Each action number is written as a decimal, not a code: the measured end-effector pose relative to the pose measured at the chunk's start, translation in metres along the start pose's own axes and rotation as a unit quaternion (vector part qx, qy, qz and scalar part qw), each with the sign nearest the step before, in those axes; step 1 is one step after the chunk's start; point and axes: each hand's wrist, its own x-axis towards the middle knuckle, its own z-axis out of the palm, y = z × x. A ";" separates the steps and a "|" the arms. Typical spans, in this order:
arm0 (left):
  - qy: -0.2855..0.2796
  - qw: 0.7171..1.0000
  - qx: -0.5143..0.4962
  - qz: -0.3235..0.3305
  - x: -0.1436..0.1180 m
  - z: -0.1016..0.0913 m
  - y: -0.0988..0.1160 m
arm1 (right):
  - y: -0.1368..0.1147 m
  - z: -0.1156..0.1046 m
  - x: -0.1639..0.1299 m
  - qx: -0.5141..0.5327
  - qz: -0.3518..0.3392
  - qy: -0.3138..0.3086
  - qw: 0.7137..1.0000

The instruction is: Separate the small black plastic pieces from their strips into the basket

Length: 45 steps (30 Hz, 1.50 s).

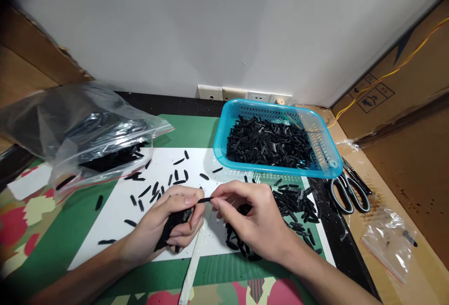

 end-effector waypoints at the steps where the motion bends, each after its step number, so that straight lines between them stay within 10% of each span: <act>1: 0.000 1.000 -0.002 0.003 0.000 0.000 0.000 | 0.001 0.000 0.000 0.000 -0.002 0.002 1.000; 19: -0.011 1.000 0.016 0.005 0.000 -0.001 -0.002 | -0.002 -0.003 0.001 -0.065 -0.035 -0.009 0.997; 29: -0.009 0.997 0.070 0.022 0.000 0.001 -0.006 | 0.006 -0.002 -0.002 -0.162 -0.192 0.000 0.968; 45: -0.008 0.984 0.178 0.017 -0.003 0.008 -0.002 | 0.008 0.001 -0.004 -0.112 -0.102 -0.039 0.988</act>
